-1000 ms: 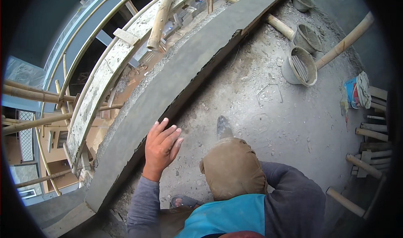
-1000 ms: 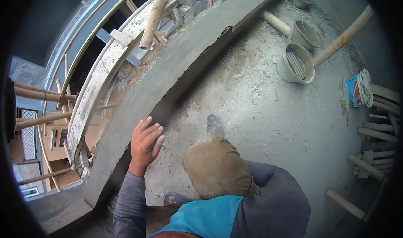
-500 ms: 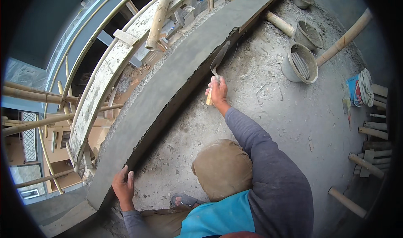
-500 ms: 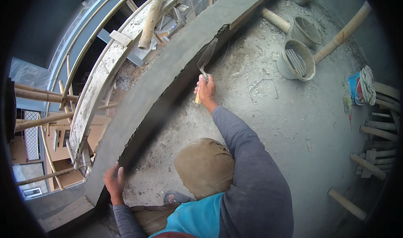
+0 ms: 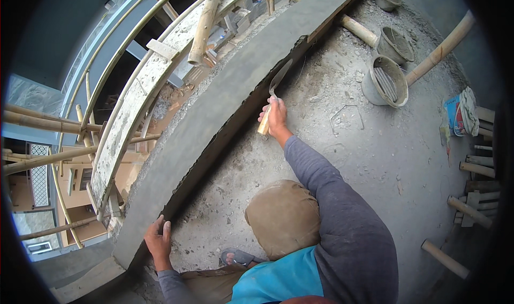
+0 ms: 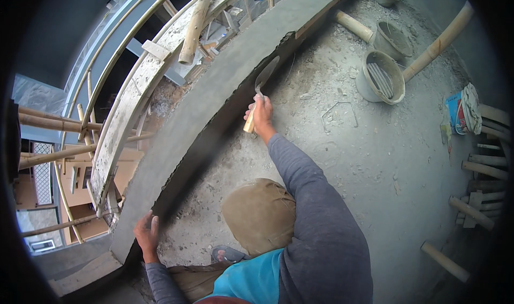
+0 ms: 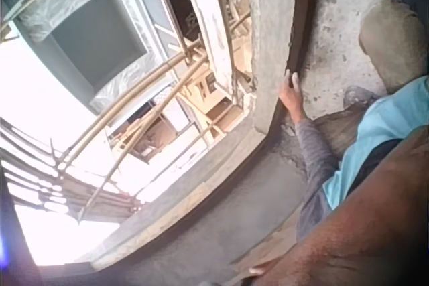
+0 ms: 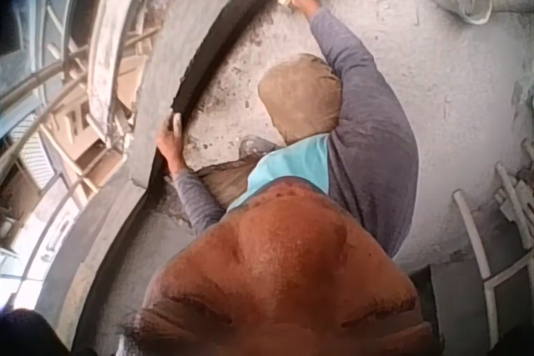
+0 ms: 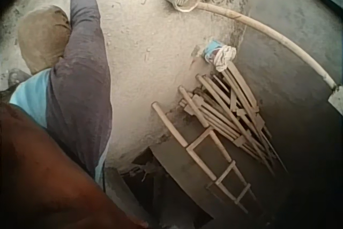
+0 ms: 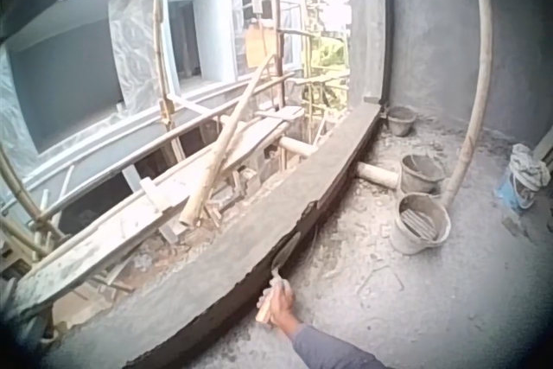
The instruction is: Finishing and smoothing the edge of a concrete ledge using a trowel.
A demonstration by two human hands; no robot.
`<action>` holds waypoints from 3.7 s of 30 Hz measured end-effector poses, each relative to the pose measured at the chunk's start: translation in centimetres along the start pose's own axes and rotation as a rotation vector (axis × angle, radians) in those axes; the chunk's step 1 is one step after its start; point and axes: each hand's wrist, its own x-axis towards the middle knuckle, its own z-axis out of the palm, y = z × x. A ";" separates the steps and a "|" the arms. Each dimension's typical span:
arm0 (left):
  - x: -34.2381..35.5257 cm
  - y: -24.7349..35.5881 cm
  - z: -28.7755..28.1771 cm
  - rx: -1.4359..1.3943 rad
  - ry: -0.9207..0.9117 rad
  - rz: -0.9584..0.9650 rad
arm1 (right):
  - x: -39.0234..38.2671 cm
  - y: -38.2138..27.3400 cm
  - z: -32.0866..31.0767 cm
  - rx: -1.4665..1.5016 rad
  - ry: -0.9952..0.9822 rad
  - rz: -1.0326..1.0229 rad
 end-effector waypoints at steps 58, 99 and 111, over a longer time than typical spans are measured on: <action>5.4 0.9 2.7 -0.240 0.054 0.343 | -32.4 -8.6 14.8 -0.344 -0.835 0.056; 9.7 5.3 7.7 -0.238 -0.202 0.653 | -28.9 -9.5 13.7 -0.328 -0.821 0.390; 6.1 -0.2 4.6 0.247 -0.181 -0.116 | -31.8 -6.8 13.2 -0.389 -0.938 0.430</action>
